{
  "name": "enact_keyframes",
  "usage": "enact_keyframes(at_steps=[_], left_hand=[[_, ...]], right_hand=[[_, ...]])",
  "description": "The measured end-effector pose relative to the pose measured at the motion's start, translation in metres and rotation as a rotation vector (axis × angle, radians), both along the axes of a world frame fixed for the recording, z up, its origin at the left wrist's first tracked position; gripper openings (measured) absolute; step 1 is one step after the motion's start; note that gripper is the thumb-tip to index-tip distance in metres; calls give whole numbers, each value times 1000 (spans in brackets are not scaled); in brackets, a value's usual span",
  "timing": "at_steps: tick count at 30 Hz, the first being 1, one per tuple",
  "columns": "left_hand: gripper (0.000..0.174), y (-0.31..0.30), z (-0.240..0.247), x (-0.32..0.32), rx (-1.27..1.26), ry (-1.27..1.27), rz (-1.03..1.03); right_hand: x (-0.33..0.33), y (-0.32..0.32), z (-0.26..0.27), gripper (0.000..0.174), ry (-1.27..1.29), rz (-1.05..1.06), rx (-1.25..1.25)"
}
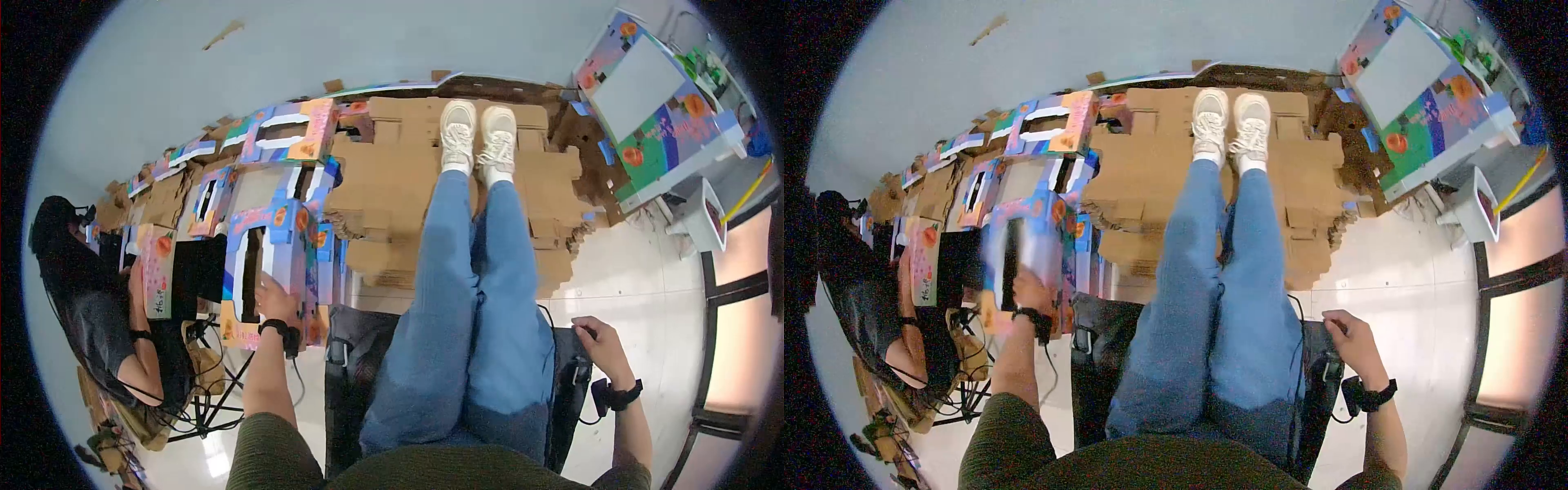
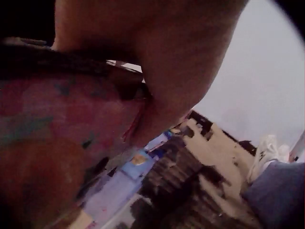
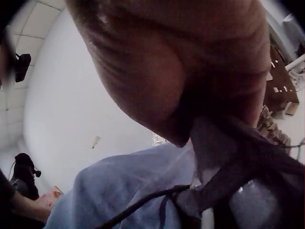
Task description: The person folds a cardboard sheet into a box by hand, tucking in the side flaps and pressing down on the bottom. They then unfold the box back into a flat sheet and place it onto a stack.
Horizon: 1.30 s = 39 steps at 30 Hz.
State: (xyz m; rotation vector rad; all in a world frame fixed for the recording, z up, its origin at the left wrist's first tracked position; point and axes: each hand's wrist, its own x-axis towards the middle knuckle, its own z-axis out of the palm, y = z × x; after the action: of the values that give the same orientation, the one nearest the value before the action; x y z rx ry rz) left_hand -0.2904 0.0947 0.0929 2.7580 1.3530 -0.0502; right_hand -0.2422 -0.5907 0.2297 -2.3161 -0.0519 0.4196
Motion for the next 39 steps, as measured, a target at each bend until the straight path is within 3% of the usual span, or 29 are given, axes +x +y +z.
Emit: enact_keyframes(at_steps=[3, 4, 6, 7, 8, 11, 15, 16, 17, 18, 19, 20, 21, 24, 26, 30, 32, 33, 34, 36, 38, 39], left_hand=[[105, -5, 31, 31, -105, -240, -118], [102, -2, 33, 43, 23, -391, -279], [103, -21, 81, 72, -134, -436, -370], [102, -35, 93, 82, 45, -598, -580], [102, -59, 125, 92, 3, -634, -687], [97, -113, 189, 134, 73, -594, -1072], [91, -197, 204, 182, 221, -506, -1324], [82, -213, 181, 202, 239, -531, -1328], [68, -241, 182, 207, 109, -324, -1220], [51, -256, 156, 212, 199, -341, -1188], [48, -274, 140, 225, 207, -25, -1095], [49, -284, 109, 217, 307, -302, -1056], [54, -290, 86, 219, 350, -417, -1045], [55, -296, 98, 200, 216, -480, -1107], [65, -289, 136, 172, 52, -267, -1103], [64, -225, 164, 127, -199, -310, -1140], [50, -173, 163, 103, -290, -421, -1045], [47, -141, 147, 84, -156, -526, -1048], [46, -123, 160, 62, -300, -366, -883], [51, -64, 106, 19, -158, -408, -764], [61, -30, 66, -24, -205, -169, -487], [66, -3, 12, -46, -107, -143, -413]], right_hand=[[-2, -3, -4, 25, -59, 27, 7], [-1, -2, -1, 25, -47, 18, -6], [-2, 0, 2, 25, -15, 3, -27], [-2, -3, -2, 25, -30, 12, -13], [-3, -6, -8, 25, -68, 30, -7], [-5, -11, -16, 24, -125, 41, -20], [-9, -9, -14, 22, -125, 21, 4], [-9, -14, -26, 22, -196, 39, 32], [-10, -15, -27, 22, -189, 16, 48], [-10, -14, -27, 23, -182, -5, 64], [-12, -9, -21, 23, -172, -17, 26], [-13, -8, -20, 22, -177, -11, 27], [-13, -7, -20, 22, -210, 1, 30], [-13, -9, -24, 19, -242, 7, 76], [-9, -15, -37, 18, -239, 14, 99], [-10, -16, -38, 16, -239, 27, 81], [-9, -19, -40, 15, -285, 59, 54], [-10, -17, -37, 14, -275, 41, 36], [-12, -11, -27, 14, -200, -1, 51], [-9, -12, -34, 14, -260, 42, 30], [-7, -16, -37, 13, -266, 51, 40], [-6, -19, -40, 13, -241, 37, 29]])
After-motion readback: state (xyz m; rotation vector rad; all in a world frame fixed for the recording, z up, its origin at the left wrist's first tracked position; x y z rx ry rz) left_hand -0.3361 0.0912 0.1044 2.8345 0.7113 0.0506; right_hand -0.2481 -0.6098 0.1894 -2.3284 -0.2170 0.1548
